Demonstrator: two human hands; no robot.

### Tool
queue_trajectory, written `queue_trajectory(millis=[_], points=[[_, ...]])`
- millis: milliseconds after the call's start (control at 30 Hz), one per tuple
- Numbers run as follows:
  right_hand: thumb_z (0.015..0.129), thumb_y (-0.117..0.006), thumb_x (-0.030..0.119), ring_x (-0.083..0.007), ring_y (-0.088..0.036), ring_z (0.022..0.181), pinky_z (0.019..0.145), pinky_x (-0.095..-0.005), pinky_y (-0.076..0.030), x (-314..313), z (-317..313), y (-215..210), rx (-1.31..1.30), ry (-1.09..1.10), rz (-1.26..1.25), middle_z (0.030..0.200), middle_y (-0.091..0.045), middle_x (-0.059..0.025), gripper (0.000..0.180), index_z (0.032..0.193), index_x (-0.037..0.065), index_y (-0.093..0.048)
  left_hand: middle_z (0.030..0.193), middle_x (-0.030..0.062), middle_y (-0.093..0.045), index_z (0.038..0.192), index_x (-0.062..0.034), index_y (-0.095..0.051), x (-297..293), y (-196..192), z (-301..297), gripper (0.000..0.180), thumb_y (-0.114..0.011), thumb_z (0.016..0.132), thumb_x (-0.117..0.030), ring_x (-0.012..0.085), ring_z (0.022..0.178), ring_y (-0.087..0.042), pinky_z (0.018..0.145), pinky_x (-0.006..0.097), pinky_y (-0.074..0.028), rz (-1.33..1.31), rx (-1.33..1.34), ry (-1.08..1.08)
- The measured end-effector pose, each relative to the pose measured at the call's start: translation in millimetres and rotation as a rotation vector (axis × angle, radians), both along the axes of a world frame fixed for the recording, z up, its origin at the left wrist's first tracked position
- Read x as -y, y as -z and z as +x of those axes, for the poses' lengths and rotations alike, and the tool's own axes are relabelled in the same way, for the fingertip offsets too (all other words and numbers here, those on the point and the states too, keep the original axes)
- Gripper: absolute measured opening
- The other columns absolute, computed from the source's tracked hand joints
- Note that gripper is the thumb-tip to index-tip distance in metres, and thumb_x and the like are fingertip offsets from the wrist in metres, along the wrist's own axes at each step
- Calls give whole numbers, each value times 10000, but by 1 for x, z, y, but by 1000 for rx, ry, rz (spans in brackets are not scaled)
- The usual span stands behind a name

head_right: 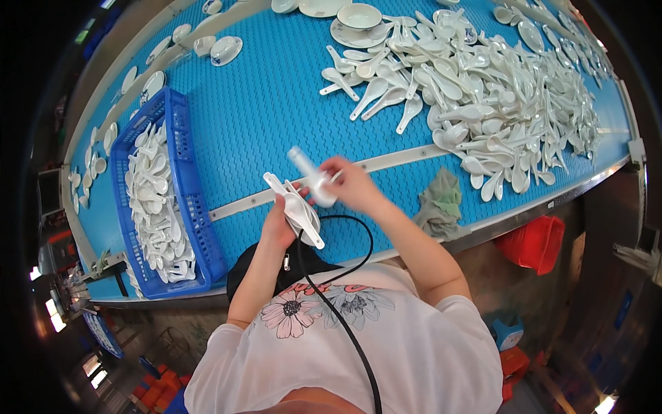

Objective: The person picks up white ceramic spoons one at a time from a conveyor belt, wipes each spoon with a green cloth, and stacks the wiped spoons together before placing them into a blue crate.

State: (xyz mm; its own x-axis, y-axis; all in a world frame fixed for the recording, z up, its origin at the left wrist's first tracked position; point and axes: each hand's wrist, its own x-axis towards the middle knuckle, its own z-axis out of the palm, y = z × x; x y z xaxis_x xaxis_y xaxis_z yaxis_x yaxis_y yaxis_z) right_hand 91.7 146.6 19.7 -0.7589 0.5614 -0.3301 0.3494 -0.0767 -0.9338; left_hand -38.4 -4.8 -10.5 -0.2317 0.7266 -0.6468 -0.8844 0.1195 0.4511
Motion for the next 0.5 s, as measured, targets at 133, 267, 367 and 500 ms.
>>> queue_trajectory(millis=[133,267,367,500], points=[[681,-696,203,-184,-556,803,703,-303,-462,-6,-14,-37,-1,-236,263,975,-541,-94,436,1070,80,-543,1016,125,-536,1141,-50,-399,-5,-11,-2,444,-588,792,-248,269,909,-558,749,421,-486,76,-76,82],[709,-682,282,-269,-532,929,791,-356,-427,-121,-44,19,27,195,906,1031,-543,-119,389,1017,76,-562,928,101,-545,1093,-69,-415,-6,-11,-3,347,-552,792,-173,269,841,-570,705,419,-492,32,5,11],[707,-622,482,-315,-391,1162,939,-478,-301,-174,-67,37,370,201,1180,1228,-449,-140,543,1138,165,-530,911,98,-539,1090,-72,-412,-3,-10,-4,332,-534,797,-167,266,832,-568,693,422,-490,-2,40,-57],[755,-542,512,-331,-255,1261,987,-536,-196,-161,-75,54,555,49,1222,1311,-368,-130,527,1200,235,-496,921,102,-538,1100,-73,-403,-4,-9,-5,327,-507,814,-192,268,839,-566,701,428,-487,-59,46,-100]])
